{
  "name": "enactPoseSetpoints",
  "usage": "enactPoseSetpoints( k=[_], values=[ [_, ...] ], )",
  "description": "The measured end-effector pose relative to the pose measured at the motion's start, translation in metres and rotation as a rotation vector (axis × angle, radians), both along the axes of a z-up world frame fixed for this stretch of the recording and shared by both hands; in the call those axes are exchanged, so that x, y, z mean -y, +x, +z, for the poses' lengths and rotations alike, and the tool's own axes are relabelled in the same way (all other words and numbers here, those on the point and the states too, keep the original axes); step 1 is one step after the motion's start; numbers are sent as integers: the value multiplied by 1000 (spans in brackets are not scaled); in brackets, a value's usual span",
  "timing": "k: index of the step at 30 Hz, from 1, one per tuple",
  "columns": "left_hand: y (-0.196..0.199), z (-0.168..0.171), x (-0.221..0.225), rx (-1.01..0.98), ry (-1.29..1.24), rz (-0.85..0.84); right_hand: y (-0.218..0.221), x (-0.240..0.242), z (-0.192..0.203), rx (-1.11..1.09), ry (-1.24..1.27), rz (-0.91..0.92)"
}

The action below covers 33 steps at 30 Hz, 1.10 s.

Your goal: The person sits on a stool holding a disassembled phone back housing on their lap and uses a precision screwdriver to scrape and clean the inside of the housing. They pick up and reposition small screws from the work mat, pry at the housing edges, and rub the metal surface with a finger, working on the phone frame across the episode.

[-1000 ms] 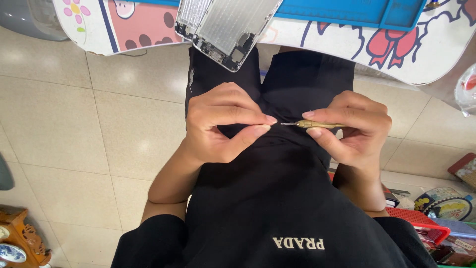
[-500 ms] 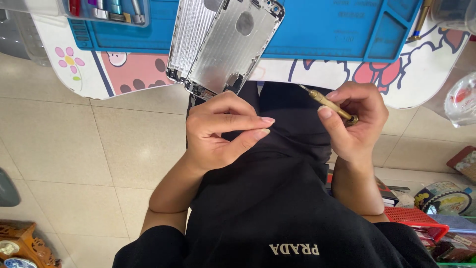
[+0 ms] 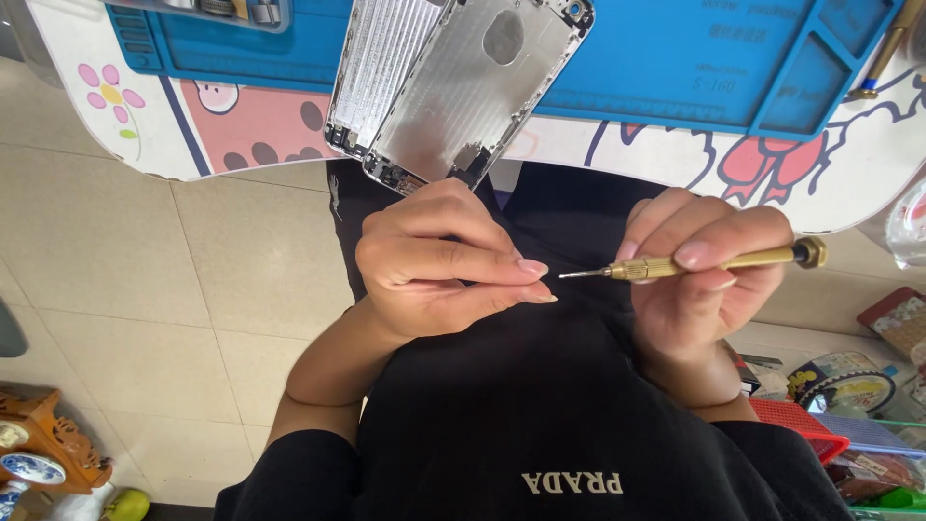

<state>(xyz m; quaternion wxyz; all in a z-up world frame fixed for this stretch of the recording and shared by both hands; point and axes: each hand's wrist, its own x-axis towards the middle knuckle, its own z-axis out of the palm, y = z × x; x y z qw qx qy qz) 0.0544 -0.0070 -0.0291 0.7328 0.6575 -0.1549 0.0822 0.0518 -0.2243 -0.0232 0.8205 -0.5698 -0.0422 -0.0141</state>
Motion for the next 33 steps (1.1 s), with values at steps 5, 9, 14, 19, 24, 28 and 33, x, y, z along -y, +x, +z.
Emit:
enactPoseSetpoints(
  k=[5,9,14,19,24,28,33],
  values=[
    [-7,9,-3,49,63,17,-8,0,-2,130,-96,-31],
    [-13,13,-4,52,120,4,-12,-1,0,186,-142,-21],
    [-16,14,-5,55,121,-13,-17,-4,6,175,-151,1],
    [-20,11,-4,26,24,-42,-22,-5,6,170,-151,0],
    [-21,12,-5,39,38,-27,-22,-9,2,218,-160,-13],
    [-21,11,-6,41,39,-17,-21,-12,1,229,-162,-19],
    [-21,10,-7,46,52,-10,-19,-12,1,223,-170,-12]
  ],
)
